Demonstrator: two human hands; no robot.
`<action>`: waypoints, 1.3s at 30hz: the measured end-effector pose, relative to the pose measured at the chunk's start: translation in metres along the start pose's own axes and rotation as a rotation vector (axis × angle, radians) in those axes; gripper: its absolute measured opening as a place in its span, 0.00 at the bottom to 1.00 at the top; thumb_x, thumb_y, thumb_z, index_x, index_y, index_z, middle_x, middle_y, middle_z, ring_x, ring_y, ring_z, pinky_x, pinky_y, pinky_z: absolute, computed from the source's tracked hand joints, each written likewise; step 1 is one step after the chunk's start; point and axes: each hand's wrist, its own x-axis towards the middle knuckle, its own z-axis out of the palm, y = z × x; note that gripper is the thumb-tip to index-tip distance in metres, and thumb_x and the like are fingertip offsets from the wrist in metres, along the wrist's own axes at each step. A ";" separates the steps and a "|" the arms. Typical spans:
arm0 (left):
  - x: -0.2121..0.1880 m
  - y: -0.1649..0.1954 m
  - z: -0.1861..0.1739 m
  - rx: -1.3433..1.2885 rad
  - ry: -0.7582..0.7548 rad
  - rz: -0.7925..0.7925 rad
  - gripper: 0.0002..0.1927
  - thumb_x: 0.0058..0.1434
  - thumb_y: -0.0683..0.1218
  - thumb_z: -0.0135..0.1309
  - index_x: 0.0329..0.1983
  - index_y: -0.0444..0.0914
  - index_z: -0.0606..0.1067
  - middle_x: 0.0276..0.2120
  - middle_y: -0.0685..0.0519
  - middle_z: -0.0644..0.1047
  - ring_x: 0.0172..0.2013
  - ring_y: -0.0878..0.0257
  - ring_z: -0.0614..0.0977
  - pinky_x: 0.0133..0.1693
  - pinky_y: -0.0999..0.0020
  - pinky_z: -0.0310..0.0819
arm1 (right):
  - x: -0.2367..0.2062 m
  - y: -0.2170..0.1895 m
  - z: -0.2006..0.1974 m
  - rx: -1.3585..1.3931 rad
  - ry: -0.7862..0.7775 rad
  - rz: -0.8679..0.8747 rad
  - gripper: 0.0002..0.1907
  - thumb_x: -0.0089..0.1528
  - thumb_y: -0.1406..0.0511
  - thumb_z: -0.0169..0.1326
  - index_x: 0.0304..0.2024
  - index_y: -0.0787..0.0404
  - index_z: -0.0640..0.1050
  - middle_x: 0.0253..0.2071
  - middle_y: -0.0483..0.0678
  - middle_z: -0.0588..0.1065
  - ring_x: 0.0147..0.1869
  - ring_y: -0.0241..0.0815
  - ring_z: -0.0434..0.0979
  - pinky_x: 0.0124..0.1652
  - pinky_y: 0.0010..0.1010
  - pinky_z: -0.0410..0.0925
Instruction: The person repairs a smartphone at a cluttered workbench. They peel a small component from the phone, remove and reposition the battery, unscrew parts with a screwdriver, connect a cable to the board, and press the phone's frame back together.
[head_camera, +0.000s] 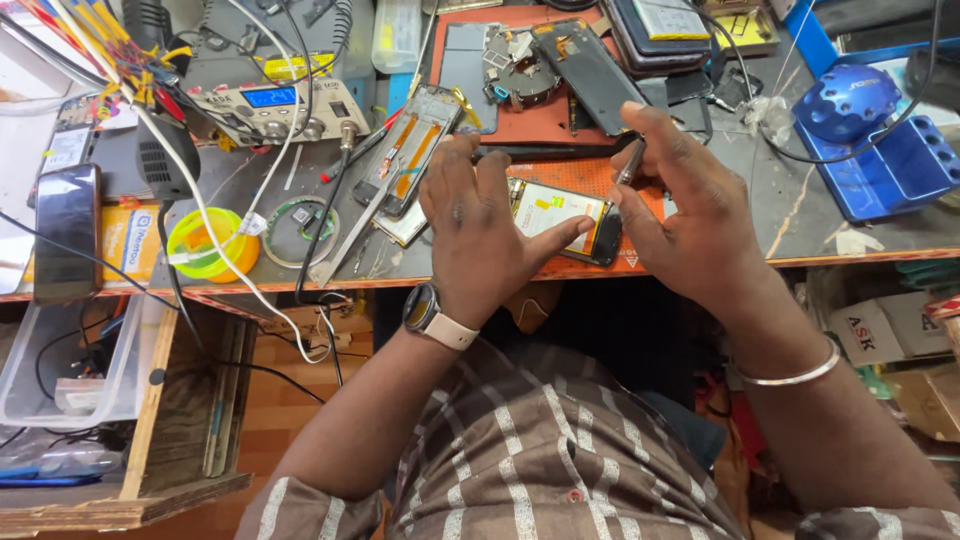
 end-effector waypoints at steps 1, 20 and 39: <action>0.000 0.000 0.001 -0.007 -0.006 -0.007 0.43 0.52 0.71 0.67 0.51 0.31 0.73 0.62 0.34 0.63 0.66 0.37 0.63 0.65 0.41 0.56 | -0.001 0.002 -0.001 -0.001 0.001 0.004 0.34 0.66 0.77 0.59 0.73 0.63 0.63 0.51 0.53 0.77 0.53 0.41 0.82 0.54 0.31 0.76; 0.001 -0.003 0.001 0.015 -0.044 0.066 0.37 0.51 0.70 0.67 0.44 0.33 0.80 0.64 0.31 0.64 0.67 0.34 0.60 0.65 0.39 0.52 | -0.002 0.005 0.001 0.005 -0.006 0.011 0.34 0.67 0.76 0.60 0.74 0.64 0.63 0.48 0.53 0.77 0.49 0.40 0.82 0.50 0.28 0.76; -0.004 -0.027 -0.004 -0.247 0.071 -0.086 0.56 0.48 0.72 0.69 0.67 0.33 0.64 0.64 0.41 0.67 0.69 0.44 0.65 0.70 0.46 0.56 | 0.024 -0.013 0.013 -0.122 -0.009 0.032 0.26 0.63 0.78 0.57 0.65 0.67 0.70 0.48 0.53 0.78 0.47 0.44 0.81 0.45 0.31 0.74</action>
